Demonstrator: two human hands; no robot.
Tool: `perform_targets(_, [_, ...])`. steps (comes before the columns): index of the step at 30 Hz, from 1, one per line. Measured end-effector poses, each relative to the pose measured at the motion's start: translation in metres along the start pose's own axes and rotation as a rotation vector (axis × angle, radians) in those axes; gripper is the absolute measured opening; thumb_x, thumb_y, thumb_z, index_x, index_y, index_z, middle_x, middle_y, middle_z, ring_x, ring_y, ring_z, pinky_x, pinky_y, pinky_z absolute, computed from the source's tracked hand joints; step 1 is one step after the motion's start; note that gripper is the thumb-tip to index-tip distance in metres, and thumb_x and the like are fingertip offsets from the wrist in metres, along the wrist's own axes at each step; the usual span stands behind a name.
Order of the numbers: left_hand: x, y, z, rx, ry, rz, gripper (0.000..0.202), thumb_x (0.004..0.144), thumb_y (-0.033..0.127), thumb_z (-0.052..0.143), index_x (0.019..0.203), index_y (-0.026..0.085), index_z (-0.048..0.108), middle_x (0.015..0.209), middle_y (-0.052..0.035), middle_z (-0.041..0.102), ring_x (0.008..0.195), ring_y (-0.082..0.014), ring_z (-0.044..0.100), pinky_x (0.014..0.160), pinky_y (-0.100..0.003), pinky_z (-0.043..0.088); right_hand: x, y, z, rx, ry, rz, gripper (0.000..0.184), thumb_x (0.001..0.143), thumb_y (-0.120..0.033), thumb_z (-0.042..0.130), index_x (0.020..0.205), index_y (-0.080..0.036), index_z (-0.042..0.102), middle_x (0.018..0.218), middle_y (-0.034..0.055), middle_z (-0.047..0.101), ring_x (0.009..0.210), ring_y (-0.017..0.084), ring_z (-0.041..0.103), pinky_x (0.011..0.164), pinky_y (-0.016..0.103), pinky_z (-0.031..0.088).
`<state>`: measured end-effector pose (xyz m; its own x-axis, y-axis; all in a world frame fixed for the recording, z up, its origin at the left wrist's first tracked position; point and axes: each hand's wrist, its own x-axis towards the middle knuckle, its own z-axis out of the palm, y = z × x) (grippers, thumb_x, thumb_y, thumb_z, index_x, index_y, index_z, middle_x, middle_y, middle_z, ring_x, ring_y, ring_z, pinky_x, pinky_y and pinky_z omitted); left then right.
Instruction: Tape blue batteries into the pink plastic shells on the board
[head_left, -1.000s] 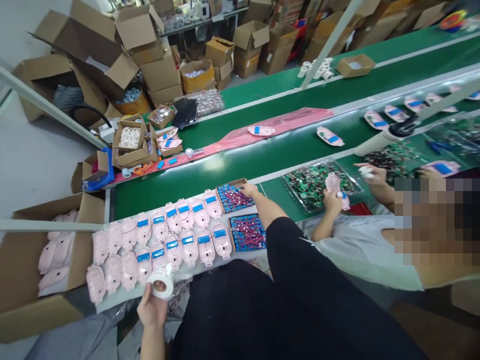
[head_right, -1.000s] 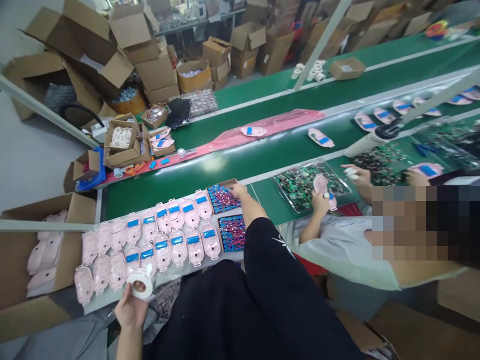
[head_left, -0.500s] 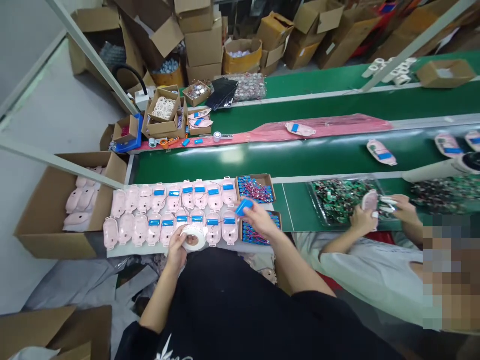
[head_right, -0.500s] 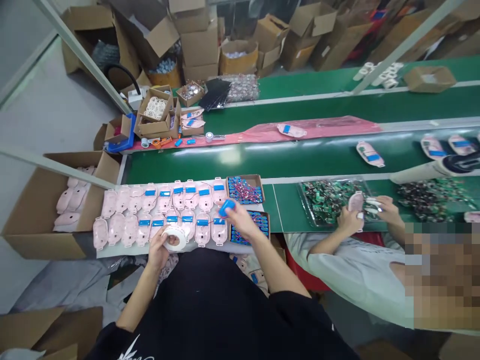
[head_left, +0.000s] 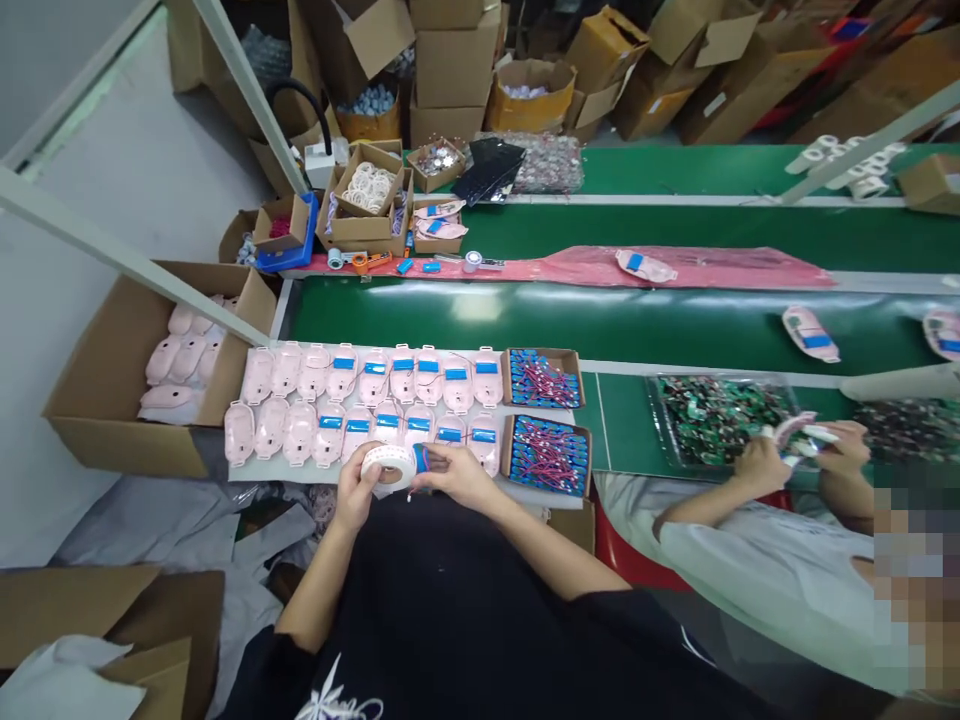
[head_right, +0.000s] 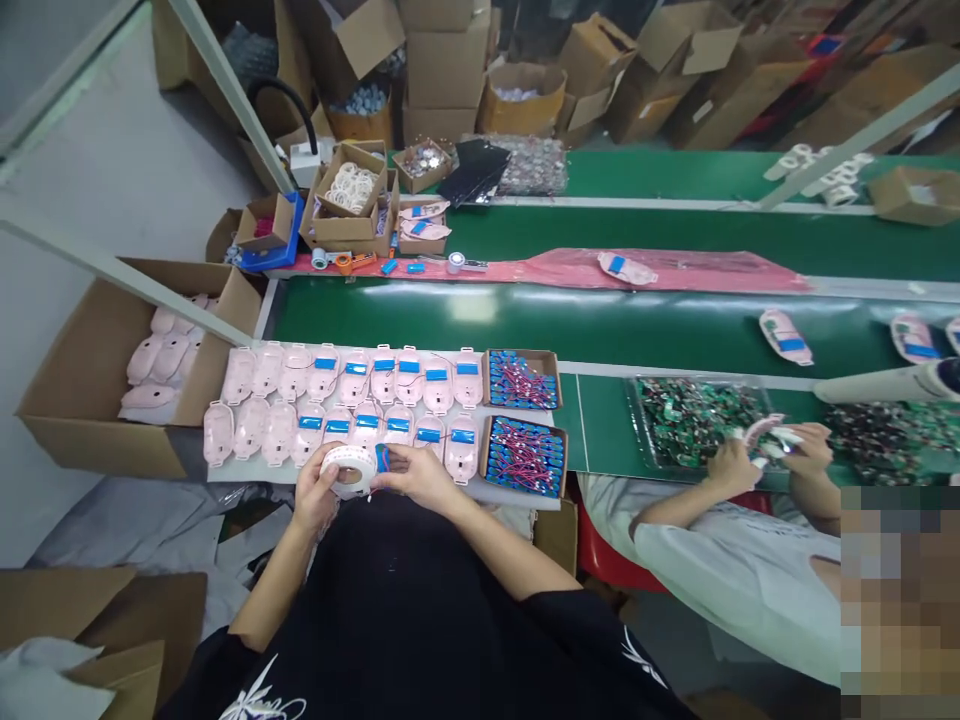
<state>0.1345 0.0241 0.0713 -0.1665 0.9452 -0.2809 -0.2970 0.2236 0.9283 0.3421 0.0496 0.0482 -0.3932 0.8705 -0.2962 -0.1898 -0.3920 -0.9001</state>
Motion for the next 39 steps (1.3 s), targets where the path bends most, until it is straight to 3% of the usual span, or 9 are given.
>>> perform_targets(7, [0.025,0.021,-0.075,-0.040,0.040,0.064,0.053,0.074,0.056,0.083,0.107,0.017,0.070,0.085,-0.0066,0.066,0.078,-0.0218,0.064,0.072,-0.032,0.053,0.046,0.023,0.097,0.305,0.289,-0.022,0.055,0.060,-0.037,0.097,0.108,-0.029,0.073,0.105,0.0037,0.078,0.102,0.029,0.075,0.094,0.048,0.063])
perform_targets(14, [0.049,0.039,-0.168,0.216,0.033,0.367,0.043,0.093,0.054,0.065,0.116,0.017,0.064,0.097,-0.0070,0.067,0.076,-0.0197,0.068,0.067,-0.030,0.057,0.088,0.029,0.181,0.255,0.069,-0.018,0.064,0.070,-0.040,0.094,0.127,-0.026,0.069,0.127,0.0069,0.073,0.121,0.027,0.068,0.111,0.048,0.051])
perform_targets(19, [0.067,0.046,-0.216,0.340,0.094,0.404,0.042,0.093,0.053,0.066,0.115,0.017,0.063,0.096,-0.0088,0.067,0.080,-0.0214,0.067,0.072,-0.033,0.058,0.124,0.033,0.229,0.344,0.184,-0.021,0.055,0.071,-0.041,0.093,0.119,-0.025,0.072,0.115,0.0078,0.077,0.115,0.029,0.070,0.105,0.049,0.056])
perform_targets(22, [0.074,0.041,-0.247,0.304,0.179,0.258,0.044,0.093,0.054,0.066,0.117,0.018,0.062,0.089,-0.0062,0.066,0.073,-0.0187,0.065,0.072,-0.031,0.056,0.168,0.016,0.213,0.384,0.383,-0.196,0.046,0.080,-0.050,0.084,0.116,-0.025,0.070,0.118,0.0078,0.075,0.122,0.027,0.068,0.109,0.047,0.054])
perform_targets(26, [0.078,0.026,-0.298,0.197,0.274,0.010,0.054,0.086,0.063,0.070,0.114,0.018,0.060,0.083,-0.0022,0.065,0.066,-0.0163,0.063,0.066,-0.029,0.054,0.263,0.016,0.157,0.190,0.554,-0.382,0.053,0.085,-0.051,0.076,0.128,-0.026,0.058,0.129,0.0086,0.071,0.126,0.023,0.065,0.112,0.046,0.050])
perform_targets(29, [0.077,0.021,-0.333,0.137,0.364,-0.088,0.061,0.078,0.067,0.075,0.112,0.018,0.059,0.077,0.0006,0.063,0.062,-0.0157,0.062,0.064,-0.029,0.054,0.344,0.047,0.141,-0.186,0.416,-0.198,0.045,0.085,-0.035,0.075,0.124,-0.021,0.059,0.127,0.0117,0.073,0.121,0.024,0.068,0.109,0.045,0.051])
perform_targets(33, [0.073,0.024,-0.365,0.170,0.468,-0.082,0.058,0.078,0.064,0.077,0.108,0.018,0.060,0.079,0.0006,0.064,0.063,-0.0148,0.062,0.063,-0.028,0.055,0.429,0.085,0.161,-0.793,0.247,-0.131,0.023,0.096,-0.020,0.055,0.114,-0.019,0.069,0.125,0.0108,0.075,0.120,0.022,0.069,0.110,0.037,0.049])
perform_targets(36, [0.067,0.027,-0.380,0.186,0.530,-0.074,0.054,0.079,0.063,0.076,0.106,0.019,0.061,0.077,0.0015,0.063,0.062,-0.0139,0.061,0.062,-0.027,0.054,0.460,0.099,0.174,-1.098,0.092,-0.092,0.030,0.095,-0.012,0.049,0.111,-0.020,0.073,0.120,0.0079,0.077,0.114,0.023,0.071,0.105,0.034,0.050])
perform_targets(39, [0.065,0.028,-0.390,0.178,0.575,-0.093,0.054,0.079,0.063,0.075,0.106,0.019,0.061,0.074,0.0025,0.062,0.061,-0.0137,0.060,0.061,-0.026,0.053,0.465,0.110,0.173,-1.179,0.002,-0.082,0.035,0.094,-0.011,0.047,0.113,-0.020,0.074,0.123,0.0063,0.076,0.114,0.022,0.070,0.104,0.032,0.050])
